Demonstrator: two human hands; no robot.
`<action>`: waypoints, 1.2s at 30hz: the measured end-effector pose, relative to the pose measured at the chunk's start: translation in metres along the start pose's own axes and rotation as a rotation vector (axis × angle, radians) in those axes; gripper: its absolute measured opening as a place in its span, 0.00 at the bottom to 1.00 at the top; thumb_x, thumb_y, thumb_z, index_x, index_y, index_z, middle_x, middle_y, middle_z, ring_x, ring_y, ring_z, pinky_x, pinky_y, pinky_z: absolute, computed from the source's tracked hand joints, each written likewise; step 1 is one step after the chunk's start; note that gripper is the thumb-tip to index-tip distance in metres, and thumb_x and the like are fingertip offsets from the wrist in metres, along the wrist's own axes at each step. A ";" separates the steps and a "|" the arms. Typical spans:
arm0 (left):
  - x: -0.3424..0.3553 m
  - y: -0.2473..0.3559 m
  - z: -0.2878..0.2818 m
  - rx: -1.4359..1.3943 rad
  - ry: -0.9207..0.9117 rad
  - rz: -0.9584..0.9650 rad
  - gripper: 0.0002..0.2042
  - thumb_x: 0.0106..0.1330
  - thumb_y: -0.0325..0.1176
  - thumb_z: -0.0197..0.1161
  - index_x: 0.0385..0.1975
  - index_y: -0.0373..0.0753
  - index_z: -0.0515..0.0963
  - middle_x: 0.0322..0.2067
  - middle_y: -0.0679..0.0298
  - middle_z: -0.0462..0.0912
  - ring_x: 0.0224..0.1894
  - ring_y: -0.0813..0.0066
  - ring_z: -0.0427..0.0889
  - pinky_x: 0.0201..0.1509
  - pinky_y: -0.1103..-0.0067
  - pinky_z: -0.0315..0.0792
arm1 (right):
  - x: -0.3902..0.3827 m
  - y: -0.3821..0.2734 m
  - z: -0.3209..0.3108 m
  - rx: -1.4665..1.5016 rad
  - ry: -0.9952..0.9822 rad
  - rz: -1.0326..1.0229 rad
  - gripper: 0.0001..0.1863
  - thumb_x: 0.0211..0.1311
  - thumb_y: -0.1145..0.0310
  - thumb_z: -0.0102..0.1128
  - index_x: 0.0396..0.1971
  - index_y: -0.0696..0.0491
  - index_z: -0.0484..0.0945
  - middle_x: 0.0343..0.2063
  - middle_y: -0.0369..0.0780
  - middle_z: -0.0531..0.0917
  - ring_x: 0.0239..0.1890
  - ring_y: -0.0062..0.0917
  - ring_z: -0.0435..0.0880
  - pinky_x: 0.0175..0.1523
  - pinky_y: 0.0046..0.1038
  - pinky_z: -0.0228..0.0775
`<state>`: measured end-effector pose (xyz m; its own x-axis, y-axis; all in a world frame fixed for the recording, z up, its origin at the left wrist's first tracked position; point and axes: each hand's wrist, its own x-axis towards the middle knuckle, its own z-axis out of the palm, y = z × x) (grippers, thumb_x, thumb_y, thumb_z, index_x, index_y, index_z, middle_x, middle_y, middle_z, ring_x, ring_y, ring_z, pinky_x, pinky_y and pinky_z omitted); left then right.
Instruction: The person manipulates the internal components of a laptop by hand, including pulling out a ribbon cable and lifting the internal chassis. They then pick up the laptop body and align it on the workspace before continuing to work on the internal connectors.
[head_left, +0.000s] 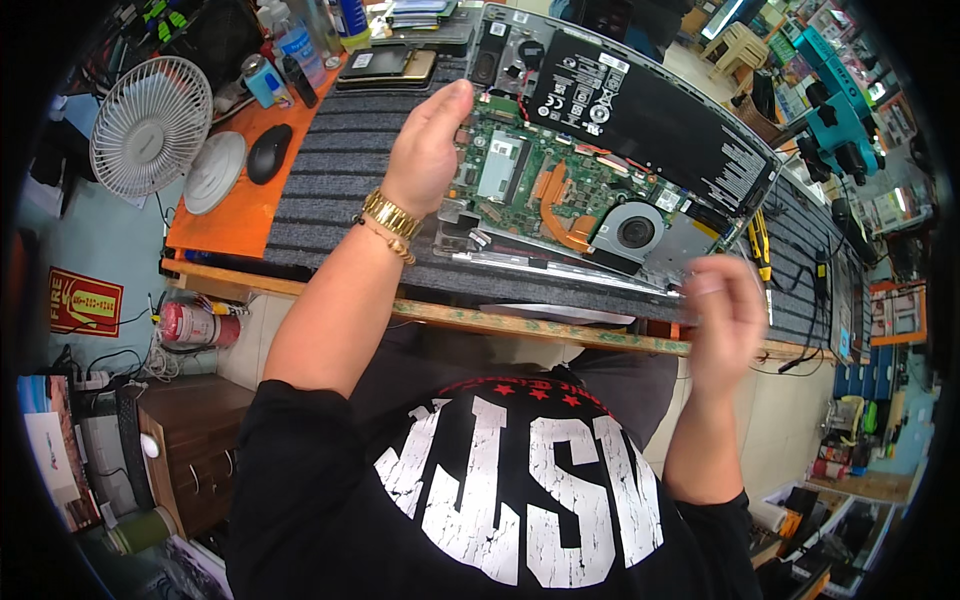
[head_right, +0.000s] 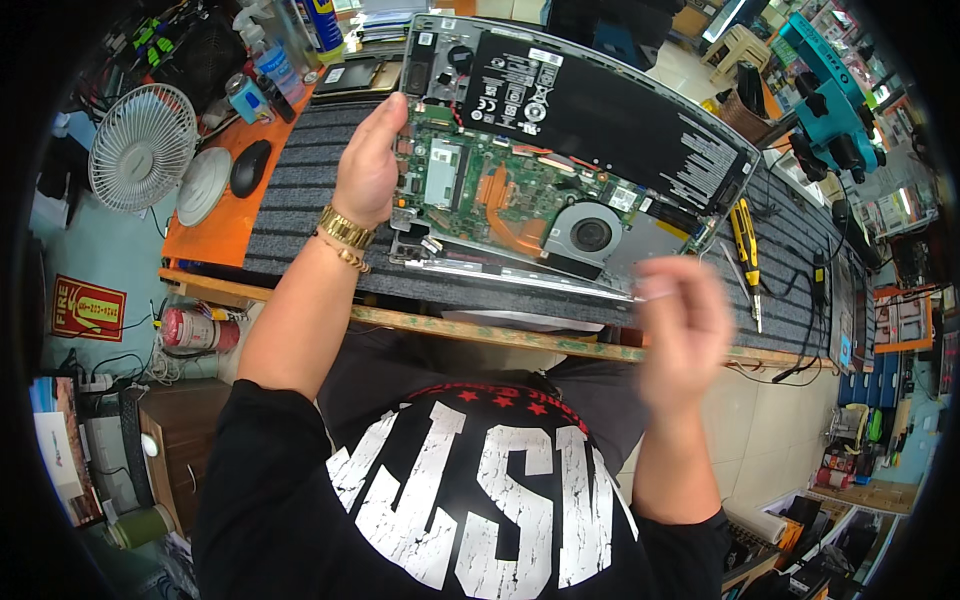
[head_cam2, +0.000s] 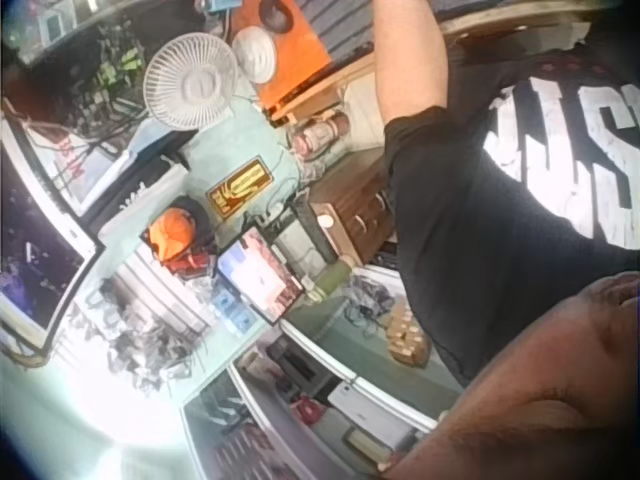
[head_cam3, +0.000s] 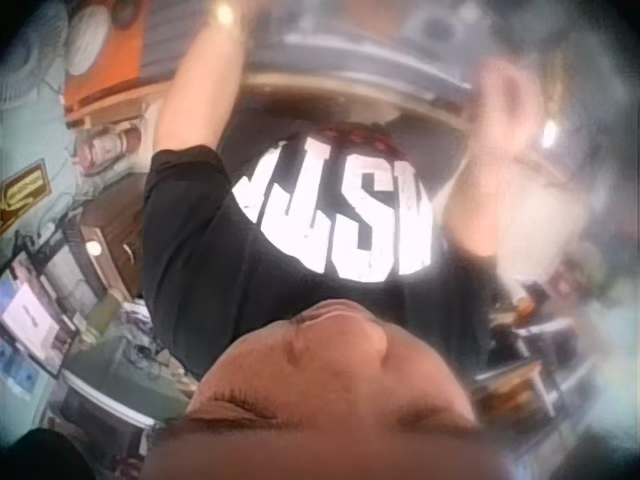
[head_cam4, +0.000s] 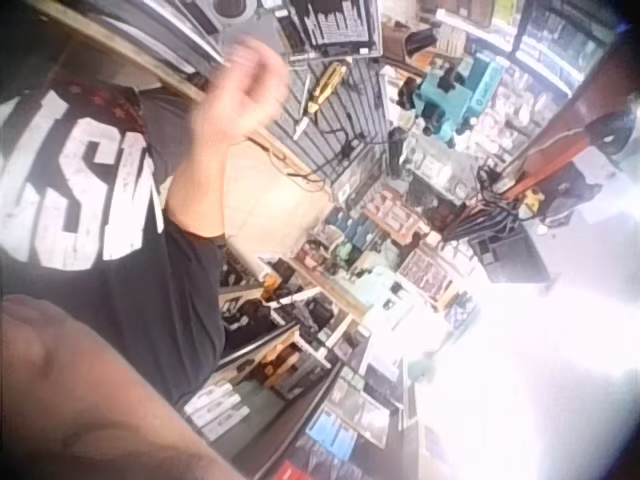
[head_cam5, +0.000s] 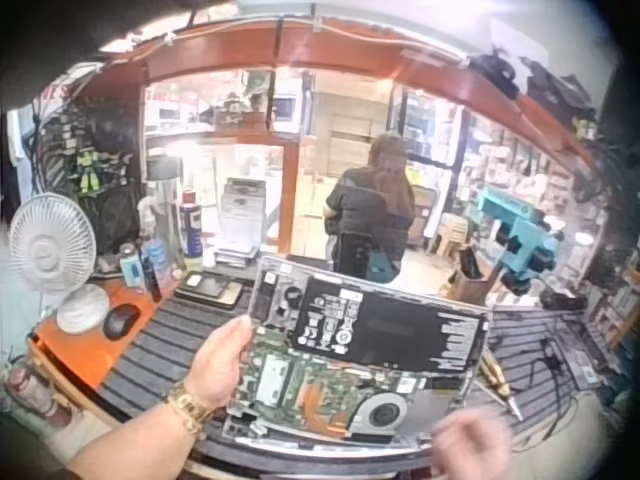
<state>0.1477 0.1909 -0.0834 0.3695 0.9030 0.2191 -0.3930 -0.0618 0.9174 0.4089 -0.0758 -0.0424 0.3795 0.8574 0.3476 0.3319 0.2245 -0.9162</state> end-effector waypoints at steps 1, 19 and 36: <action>0.001 -0.002 -0.004 -0.001 -0.018 0.001 0.17 0.86 0.49 0.56 0.52 0.44 0.85 0.40 0.78 0.85 0.36 0.93 0.75 0.35 0.89 0.65 | -0.006 -0.009 0.026 0.057 -0.218 0.113 0.17 0.75 0.77 0.64 0.61 0.58 0.80 0.42 0.33 0.82 0.28 0.10 0.73 0.33 0.16 0.65; 0.002 0.004 0.008 -0.064 -0.076 -0.001 0.19 0.88 0.44 0.53 0.56 0.33 0.84 0.49 0.70 0.87 0.51 0.85 0.80 0.60 0.81 0.72 | -0.015 0.000 0.150 0.276 -0.460 0.409 0.27 0.74 0.78 0.65 0.71 0.59 0.76 0.68 0.45 0.74 0.28 0.11 0.79 0.36 0.20 0.73; -0.010 0.000 0.008 -0.134 -0.026 0.003 0.18 0.87 0.43 0.54 0.53 0.35 0.84 0.46 0.71 0.87 0.48 0.85 0.81 0.57 0.82 0.74 | -0.019 0.013 0.154 0.094 -0.360 0.072 0.19 0.69 0.82 0.65 0.59 0.61 0.83 0.61 0.44 0.82 0.26 0.12 0.76 0.35 0.20 0.70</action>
<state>0.1506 0.1781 -0.0828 0.3893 0.8915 0.2316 -0.5020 -0.0054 0.8648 0.2733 -0.0183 -0.0921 0.0658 0.9766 0.2047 0.2287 0.1849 -0.9558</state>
